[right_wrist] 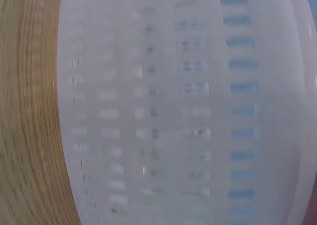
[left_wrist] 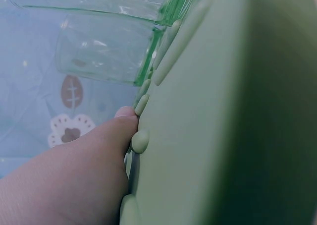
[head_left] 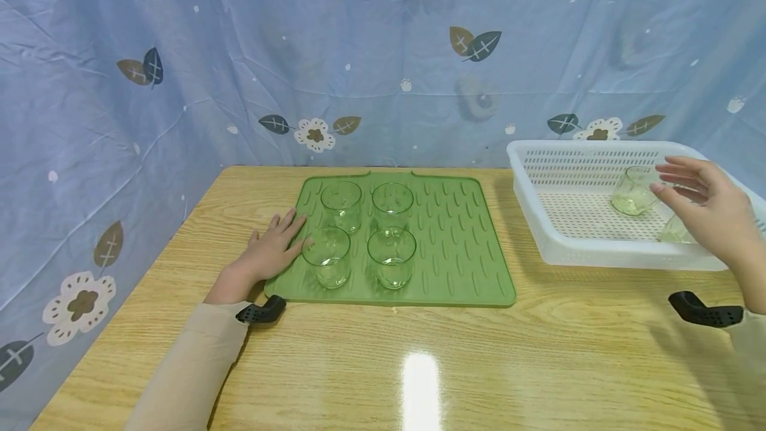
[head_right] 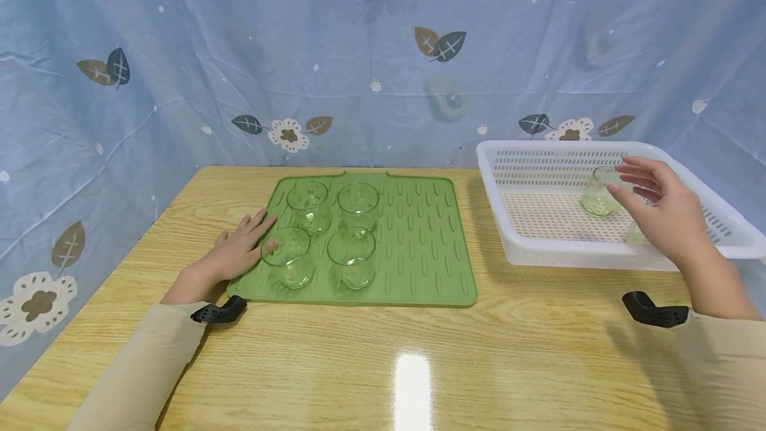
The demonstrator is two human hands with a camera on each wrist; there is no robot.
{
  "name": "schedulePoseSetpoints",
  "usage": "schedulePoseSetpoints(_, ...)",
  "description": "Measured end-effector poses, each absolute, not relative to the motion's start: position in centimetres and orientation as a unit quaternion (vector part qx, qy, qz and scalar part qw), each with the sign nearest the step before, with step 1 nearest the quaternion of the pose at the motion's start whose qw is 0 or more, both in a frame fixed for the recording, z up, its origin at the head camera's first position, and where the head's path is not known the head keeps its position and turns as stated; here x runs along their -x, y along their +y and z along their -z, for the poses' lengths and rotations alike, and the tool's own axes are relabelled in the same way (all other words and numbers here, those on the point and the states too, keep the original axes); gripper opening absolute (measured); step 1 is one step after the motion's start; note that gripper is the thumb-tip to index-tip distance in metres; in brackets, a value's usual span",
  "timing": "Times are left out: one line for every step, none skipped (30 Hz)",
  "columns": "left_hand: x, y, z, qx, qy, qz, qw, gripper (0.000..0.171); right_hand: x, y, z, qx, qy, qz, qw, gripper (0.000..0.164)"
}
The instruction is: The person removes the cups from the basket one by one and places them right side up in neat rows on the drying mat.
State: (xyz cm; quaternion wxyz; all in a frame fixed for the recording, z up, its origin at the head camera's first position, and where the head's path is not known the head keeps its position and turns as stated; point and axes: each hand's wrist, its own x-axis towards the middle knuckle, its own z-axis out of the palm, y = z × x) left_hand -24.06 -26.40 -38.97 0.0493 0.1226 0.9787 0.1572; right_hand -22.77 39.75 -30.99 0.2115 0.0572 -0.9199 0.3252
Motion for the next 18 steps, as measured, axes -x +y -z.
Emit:
schedulePoseSetpoints(24.1, -26.4, 38.9, -0.123, 0.979, -0.156, 0.05, 0.071, 22.8, 40.1, 31.1, -0.051, -0.922, -0.32, 0.21, 0.06)
schedulePoseSetpoints(24.1, -26.4, 38.9, -0.124, 0.979, -0.157, 0.05, 0.072, 22.7, 40.4, 31.1, -0.048, -0.924, -0.317, 0.209, 0.061)
schedulePoseSetpoints(24.1, -26.4, 39.0, -0.124, 0.978, -0.157, 0.05, 0.073, 22.8, 40.7, 31.2, -0.045, -0.925, -0.314, 0.207, 0.061)
schedulePoseSetpoints(24.1, -26.4, 39.0, -0.125, 0.978, -0.158, 0.05, 0.073, 22.8, 41.0, 31.3, -0.044, -0.927, -0.313, 0.203, 0.062)
schedulePoseSetpoints(24.2, -26.4, 39.0, -0.125, 0.978, -0.158, 0.05, 0.074, 22.9, 41.3, 31.3, -0.044, -0.928, -0.312, 0.2, 0.062)
schedulePoseSetpoints(24.2, -26.5, 39.0, -0.124, 0.978, -0.157, 0.051, 0.074, 23.0, 41.7, 31.4, -0.045, -0.93, -0.309, 0.196, 0.063)
schedulePoseSetpoints(24.2, -26.5, 39.0, -0.124, 0.979, -0.156, 0.051, 0.074, 23.1, 42.0, 31.5, -0.046, -0.932, -0.305, 0.192, 0.063)
schedulePoseSetpoints(24.2, -26.5, 39.1, -0.124, 0.979, -0.156, 0.051, 0.074, 23.2, 42.4, 31.5, -0.048, -0.934, -0.3, 0.187, 0.064)
schedulePoseSetpoints(24.2, -26.5, 39.1, -0.123, 0.979, -0.155, 0.051, 0.073, 23.3, 42.7, 31.6, -0.047, -0.937, -0.293, 0.183, 0.066)
schedulePoseSetpoints(24.2, -26.5, 39.1, -0.123, 0.979, -0.154, 0.052, 0.073, 23.3, 43.0, 31.7, -0.046, -0.94, -0.287, 0.177, 0.067)
schedulePoseSetpoints(24.2, -26.5, 39.1, -0.122, 0.979, -0.154, 0.053, 0.073, 23.4, 43.3, 31.7, -0.044, -0.944, -0.278, 0.172, 0.069)
schedulePoseSetpoints(24.2, -26.5, 39.1, -0.122, 0.979, -0.154, 0.053, 0.072, 23.4, 43.6, 31.8, -0.04, -0.947, -0.27, 0.167, 0.07)
schedulePoseSetpoints(24.2, -26.5, 39.1, -0.122, 0.979, -0.154, 0.053, 0.072, 23.4, 43.9, 31.8, -0.035, -0.951, -0.262, 0.161, 0.072)
schedulePoseSetpoints(24.2, -26.5, 39.0, -0.121, 0.979, -0.155, 0.053, 0.072, 23.4, 44.1, 31.9, -0.03, -0.954, -0.255, 0.156, 0.073)
schedulePoseSetpoints(24.1, -26.5, 39.0, -0.121, 0.979, -0.155, 0.054, 0.072, 23.3, 44.3, 31.8, -0.025, -0.957, -0.248, 0.148, 0.075)
schedulePoseSetpoints(24.1, -26.5, 39.1, -0.12, 0.979, -0.155, 0.054, 0.072, 23.3, 44.6, 31.8, -0.018, -0.961, -0.237, 0.139, 0.077)
schedulePoseSetpoints(24.2, -26.5, 39.1, -0.12, 0.979, -0.156, 0.054, 0.072, 23.3, 44.8, 31.7, -0.011, -0.965, -0.226, 0.13, 0.078)
schedulePoseSetpoints(24.1, -26.4, 39.1, -0.12, 0.979, -0.156, 0.054, 0.072, 23.3, 45.1, 31.7, -0.004, -0.969, -0.217, 0.121, 0.08)
